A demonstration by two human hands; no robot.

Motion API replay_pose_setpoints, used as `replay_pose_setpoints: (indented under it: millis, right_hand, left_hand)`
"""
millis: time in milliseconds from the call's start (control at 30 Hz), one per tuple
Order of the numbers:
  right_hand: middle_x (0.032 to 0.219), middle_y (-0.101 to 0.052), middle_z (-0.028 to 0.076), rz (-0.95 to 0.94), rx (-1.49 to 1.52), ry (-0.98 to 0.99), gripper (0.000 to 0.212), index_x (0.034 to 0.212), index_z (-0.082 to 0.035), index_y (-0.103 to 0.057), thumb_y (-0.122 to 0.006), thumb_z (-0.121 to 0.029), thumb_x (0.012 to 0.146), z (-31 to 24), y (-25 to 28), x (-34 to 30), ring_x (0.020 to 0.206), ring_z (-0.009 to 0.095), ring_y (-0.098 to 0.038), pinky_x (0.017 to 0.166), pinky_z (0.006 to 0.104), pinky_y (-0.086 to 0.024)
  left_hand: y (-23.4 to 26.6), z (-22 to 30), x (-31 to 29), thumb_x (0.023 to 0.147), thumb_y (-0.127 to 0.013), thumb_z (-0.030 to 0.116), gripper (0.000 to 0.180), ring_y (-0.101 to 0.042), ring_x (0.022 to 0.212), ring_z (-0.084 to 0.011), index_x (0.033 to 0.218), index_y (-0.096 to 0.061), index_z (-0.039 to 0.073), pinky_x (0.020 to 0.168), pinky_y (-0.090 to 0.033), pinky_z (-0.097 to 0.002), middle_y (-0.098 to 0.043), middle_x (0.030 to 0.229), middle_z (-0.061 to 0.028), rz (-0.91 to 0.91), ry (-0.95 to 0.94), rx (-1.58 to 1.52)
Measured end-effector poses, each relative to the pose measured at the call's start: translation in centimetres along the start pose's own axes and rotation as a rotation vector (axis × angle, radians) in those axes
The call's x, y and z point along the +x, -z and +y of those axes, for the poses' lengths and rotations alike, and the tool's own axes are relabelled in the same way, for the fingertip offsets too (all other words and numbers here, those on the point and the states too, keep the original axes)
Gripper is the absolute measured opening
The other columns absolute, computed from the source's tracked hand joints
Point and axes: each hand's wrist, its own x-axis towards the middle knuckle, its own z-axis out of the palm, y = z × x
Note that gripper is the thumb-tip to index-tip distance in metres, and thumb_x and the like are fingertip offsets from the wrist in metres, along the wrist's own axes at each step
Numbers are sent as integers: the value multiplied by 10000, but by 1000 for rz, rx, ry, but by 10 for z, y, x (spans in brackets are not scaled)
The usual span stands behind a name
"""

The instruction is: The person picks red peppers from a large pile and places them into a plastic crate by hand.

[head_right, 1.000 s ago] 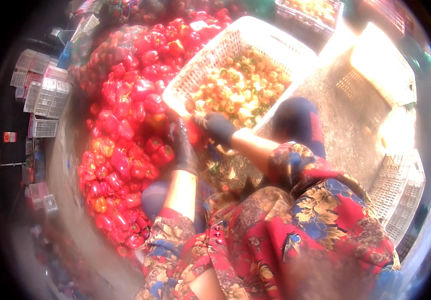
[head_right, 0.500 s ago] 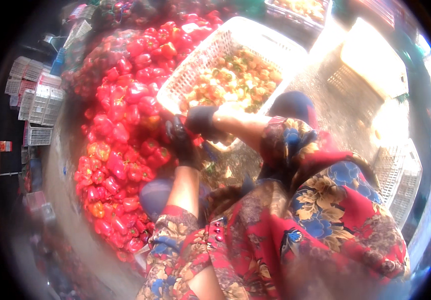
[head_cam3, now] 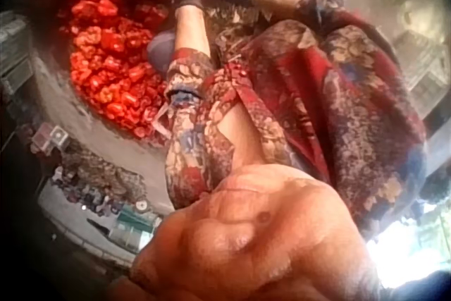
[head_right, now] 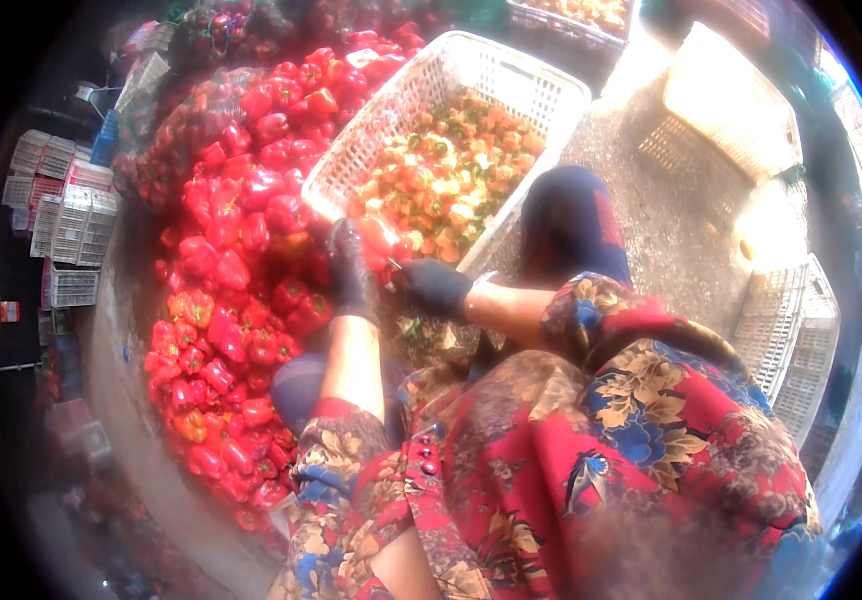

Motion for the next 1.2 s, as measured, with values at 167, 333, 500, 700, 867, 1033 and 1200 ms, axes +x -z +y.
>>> replay_pose_setpoints:
  millis: [167,333,500,700,867,1033,1200]
  right_hand:
    - [835,-655,197,-260,-244,278,193,897,-45,-655,-545,-203,881,-4,44,5,802,398,-633,732,478,-493]
    - [1026,-657,246,39,-73,-278,560,1338,-84,-491,-545,-451,920,-47,60,24,972,411,-628,860,479,-468]
    - [1096,-621,279,82,-12,-143,741,1406,-34,-356,-590,-493,874,-11,29,45,1003,427,-611,877,473,-460]
    - [1010,-635,274,22,-49,-303,611,1192,-1,-461,-606,-491,857,-21,23,54,955,439,-612,840,494,-466]
    - [1001,-645,271,131,37,-373,608,1113,12,-525,-609,-535,860,11,7,72,920,414,-640,790,470,-493]
    - [829,-659,176,-82,418,-472,509,1026,-22,-650,-576,-507,889,42,18,80,684,257,-635,619,387,-499]
    - [774,-640,131,-119,671,-641,551,1013,-44,-665,-552,-572,901,45,18,63,589,189,-571,551,340,-466]
  left_hand:
    - [1,4,-2,972,-477,399,381,-563,752,-179,1147,-546,68,669,-520,-309,-580,979,-81,7,15,-284]
    - [6,-6,4,963,-443,425,421,-623,758,-225,1130,-555,55,563,-541,-356,-610,971,-118,-53,100,-176]
    - [-6,29,-17,961,-430,341,357,-633,680,-199,1057,-592,38,542,-519,-311,-631,876,-100,-43,342,-577]
    - [-8,20,-22,946,-478,311,296,-633,672,-193,999,-629,62,578,-515,-329,-637,842,-83,111,237,-570]
    - [-6,-1,-8,944,-486,283,321,-633,826,-221,1060,-649,32,775,-523,-357,-650,917,-114,243,9,-19]
    - [1,-55,11,930,-499,309,388,-617,927,-236,1149,-609,9,859,-507,-370,-635,991,-134,203,-248,257]
    - [13,-58,3,920,-530,353,441,-612,946,-243,1211,-541,22,831,-524,-371,-596,1079,-125,-60,190,-658]
